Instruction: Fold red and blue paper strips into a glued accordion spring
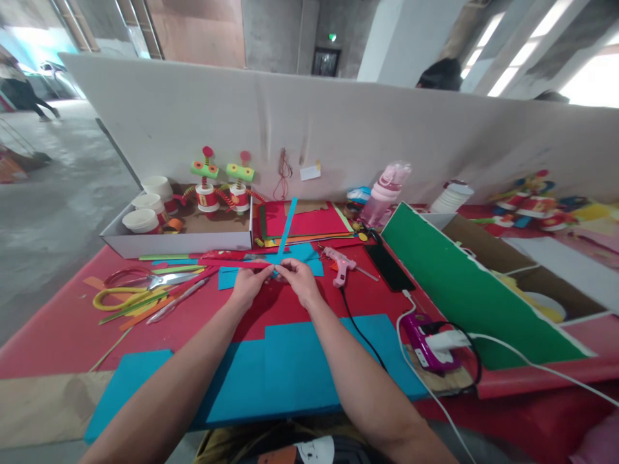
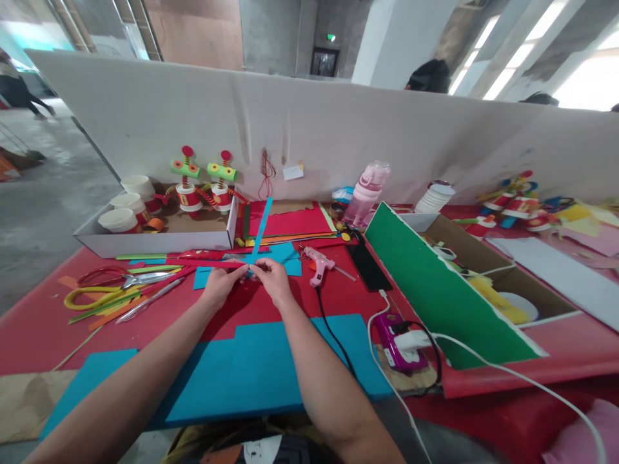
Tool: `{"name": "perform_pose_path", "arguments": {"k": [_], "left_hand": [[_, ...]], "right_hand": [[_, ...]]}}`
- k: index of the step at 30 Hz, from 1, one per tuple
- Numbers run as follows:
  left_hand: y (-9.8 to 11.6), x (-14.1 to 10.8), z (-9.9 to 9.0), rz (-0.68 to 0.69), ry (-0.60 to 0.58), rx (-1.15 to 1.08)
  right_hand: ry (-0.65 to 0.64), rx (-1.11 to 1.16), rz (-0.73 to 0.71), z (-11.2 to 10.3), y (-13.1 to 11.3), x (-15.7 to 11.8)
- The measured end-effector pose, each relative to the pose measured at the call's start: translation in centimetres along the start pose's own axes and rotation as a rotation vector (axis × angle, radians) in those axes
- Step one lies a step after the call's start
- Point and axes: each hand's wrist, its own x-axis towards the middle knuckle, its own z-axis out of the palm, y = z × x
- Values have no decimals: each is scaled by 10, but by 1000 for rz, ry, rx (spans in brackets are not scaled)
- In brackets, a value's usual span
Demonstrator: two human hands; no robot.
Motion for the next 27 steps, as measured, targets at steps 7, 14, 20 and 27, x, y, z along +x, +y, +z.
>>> {"name": "perform_pose_path", "arguments": {"k": [7,14,20,27], "left_hand": [[-1,0,0,8,3,34],[-3,1,-1,-34,12,30],[-8,3,-3,-20,15,98],[-6,3,-2,-1,26,124]], "right_hand": [[-2,-52,-91,2,3,1],[53,-73,-122,6,9,2],[56,-88,-147,8,8,2],[54,-105,-171,8,10,3]]}}
